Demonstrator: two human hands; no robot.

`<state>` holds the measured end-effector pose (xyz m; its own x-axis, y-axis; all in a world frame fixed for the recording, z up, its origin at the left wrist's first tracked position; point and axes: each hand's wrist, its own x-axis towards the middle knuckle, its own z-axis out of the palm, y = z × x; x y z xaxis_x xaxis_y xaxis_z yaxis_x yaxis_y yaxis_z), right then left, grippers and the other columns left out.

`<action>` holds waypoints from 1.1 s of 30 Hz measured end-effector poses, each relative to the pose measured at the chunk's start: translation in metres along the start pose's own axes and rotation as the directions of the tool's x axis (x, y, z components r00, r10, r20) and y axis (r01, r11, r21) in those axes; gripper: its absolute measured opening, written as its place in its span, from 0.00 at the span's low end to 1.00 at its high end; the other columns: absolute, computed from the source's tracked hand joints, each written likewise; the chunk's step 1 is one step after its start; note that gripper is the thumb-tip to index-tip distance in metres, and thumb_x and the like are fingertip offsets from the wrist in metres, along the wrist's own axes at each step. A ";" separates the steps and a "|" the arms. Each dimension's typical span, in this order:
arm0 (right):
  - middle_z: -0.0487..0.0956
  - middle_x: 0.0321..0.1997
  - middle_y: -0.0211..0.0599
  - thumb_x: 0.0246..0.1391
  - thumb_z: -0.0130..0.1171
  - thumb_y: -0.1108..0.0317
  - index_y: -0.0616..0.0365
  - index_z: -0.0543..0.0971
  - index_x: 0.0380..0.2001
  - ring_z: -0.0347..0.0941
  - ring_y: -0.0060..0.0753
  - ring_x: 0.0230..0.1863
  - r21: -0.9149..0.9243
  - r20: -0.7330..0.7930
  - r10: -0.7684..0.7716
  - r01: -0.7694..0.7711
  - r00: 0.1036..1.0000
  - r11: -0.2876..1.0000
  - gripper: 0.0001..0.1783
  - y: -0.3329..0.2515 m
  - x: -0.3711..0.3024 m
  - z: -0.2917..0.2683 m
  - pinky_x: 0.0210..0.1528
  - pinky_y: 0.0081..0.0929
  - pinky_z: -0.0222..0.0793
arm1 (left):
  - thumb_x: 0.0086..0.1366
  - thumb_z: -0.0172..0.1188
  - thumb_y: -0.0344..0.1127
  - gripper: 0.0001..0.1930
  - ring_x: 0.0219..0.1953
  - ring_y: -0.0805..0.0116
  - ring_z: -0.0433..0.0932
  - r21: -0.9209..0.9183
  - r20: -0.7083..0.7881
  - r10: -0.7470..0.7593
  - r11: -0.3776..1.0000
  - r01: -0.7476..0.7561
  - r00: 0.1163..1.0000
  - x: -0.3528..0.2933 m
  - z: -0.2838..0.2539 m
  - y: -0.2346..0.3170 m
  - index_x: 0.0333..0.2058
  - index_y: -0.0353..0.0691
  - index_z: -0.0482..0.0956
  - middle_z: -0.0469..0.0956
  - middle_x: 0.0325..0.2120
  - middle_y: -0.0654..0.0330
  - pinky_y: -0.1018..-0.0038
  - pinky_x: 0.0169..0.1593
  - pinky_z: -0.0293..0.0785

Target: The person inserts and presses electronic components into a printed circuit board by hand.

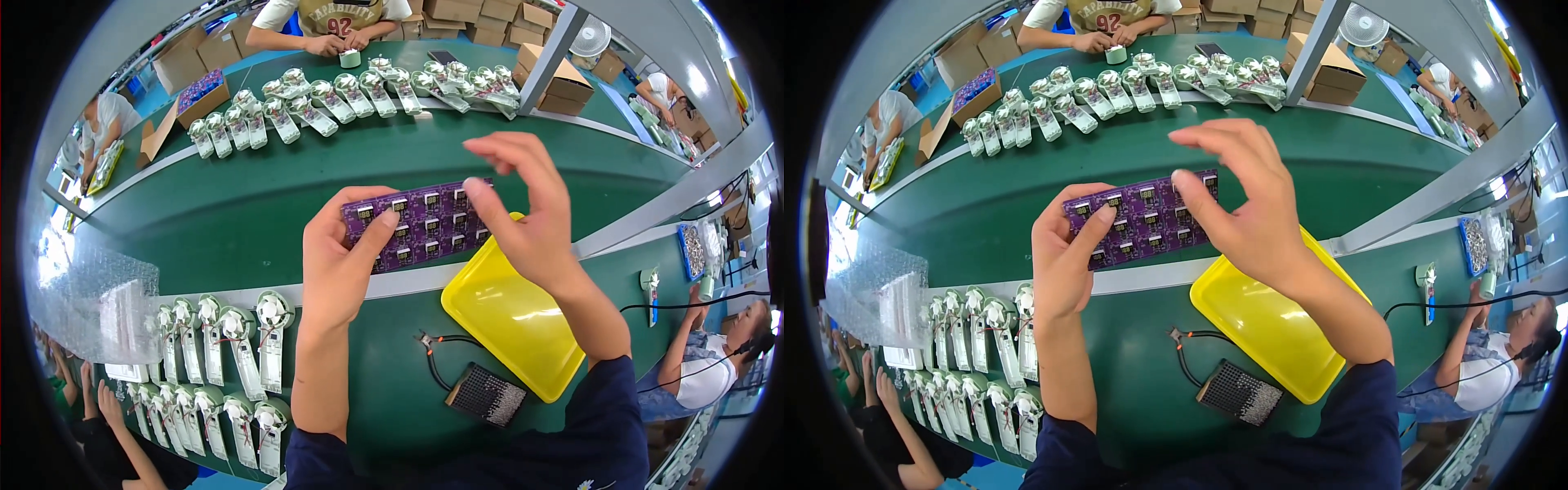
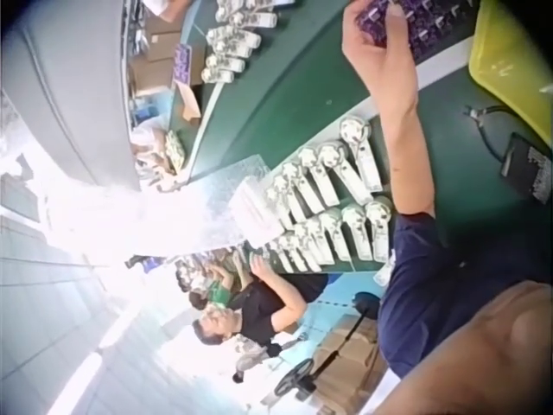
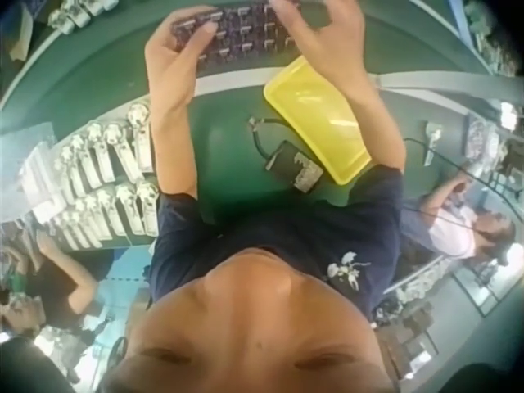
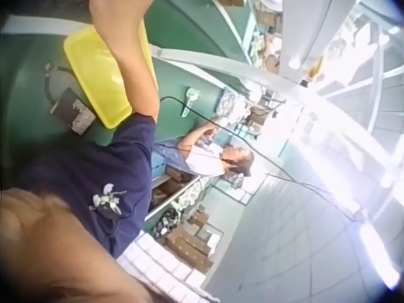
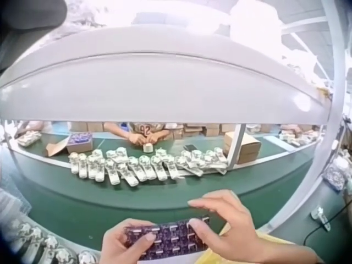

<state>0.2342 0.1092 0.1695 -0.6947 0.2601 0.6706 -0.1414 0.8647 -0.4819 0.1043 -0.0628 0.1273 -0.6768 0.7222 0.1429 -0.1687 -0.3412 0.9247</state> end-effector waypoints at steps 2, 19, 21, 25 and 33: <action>0.78 0.33 0.31 0.55 0.64 0.76 0.61 0.82 0.46 0.70 0.20 0.32 0.016 -0.077 0.032 -0.031 0.997 0.999 0.13 -0.010 -0.002 0.006 0.35 0.18 0.64 | 0.69 0.60 0.25 0.10 0.36 0.79 0.80 0.019 -0.024 0.021 1.000 -0.020 0.999 -0.004 -0.002 0.002 0.47 0.29 0.78 0.83 0.37 0.60 0.80 0.42 0.78; 0.85 0.32 0.35 0.60 0.65 0.74 0.67 0.82 0.42 0.81 0.19 0.29 0.555 0.234 0.475 -0.517 0.848 0.651 0.09 -0.008 -0.014 0.062 0.31 0.17 0.78 | 0.68 0.59 0.26 0.07 0.30 0.83 0.75 0.416 -0.084 0.173 0.901 -0.123 0.981 0.002 0.006 -0.007 0.42 0.29 0.80 0.81 0.29 0.63 0.81 0.34 0.75; 0.85 0.33 0.36 0.61 0.65 0.75 0.68 0.82 0.42 0.81 0.20 0.30 0.545 0.245 0.483 -0.531 0.841 0.648 0.08 -0.004 -0.016 0.064 0.33 0.17 0.78 | 0.68 0.58 0.26 0.07 0.29 0.82 0.74 0.418 -0.087 0.116 0.906 -0.069 0.989 0.003 0.005 -0.009 0.42 0.29 0.80 0.81 0.27 0.63 0.81 0.33 0.74; 0.85 0.33 0.36 0.61 0.64 0.75 0.68 0.82 0.40 0.82 0.21 0.32 0.523 0.216 0.448 -0.490 0.868 0.697 0.07 -0.001 -0.018 0.070 0.36 0.19 0.80 | 0.67 0.59 0.26 0.07 0.28 0.80 0.74 0.477 -0.101 0.123 0.877 -0.060 0.987 0.005 0.002 -0.013 0.41 0.29 0.80 0.81 0.26 0.61 0.79 0.33 0.74; 0.85 0.33 0.35 0.61 0.64 0.75 0.68 0.82 0.40 0.82 0.20 0.33 0.505 0.242 0.430 -0.491 0.870 0.710 0.06 0.001 -0.018 0.072 0.38 0.19 0.80 | 0.65 0.59 0.26 0.07 0.26 0.77 0.76 0.523 -0.114 0.173 0.847 -0.089 0.978 0.005 0.000 -0.016 0.40 0.29 0.81 0.81 0.25 0.58 0.76 0.34 0.75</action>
<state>0.1960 0.0746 0.1160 -0.8357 0.4940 0.2398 -0.1153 0.2691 -0.9562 0.1035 -0.0541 0.1132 -0.7732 0.5787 0.2594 0.2920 -0.0382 0.9557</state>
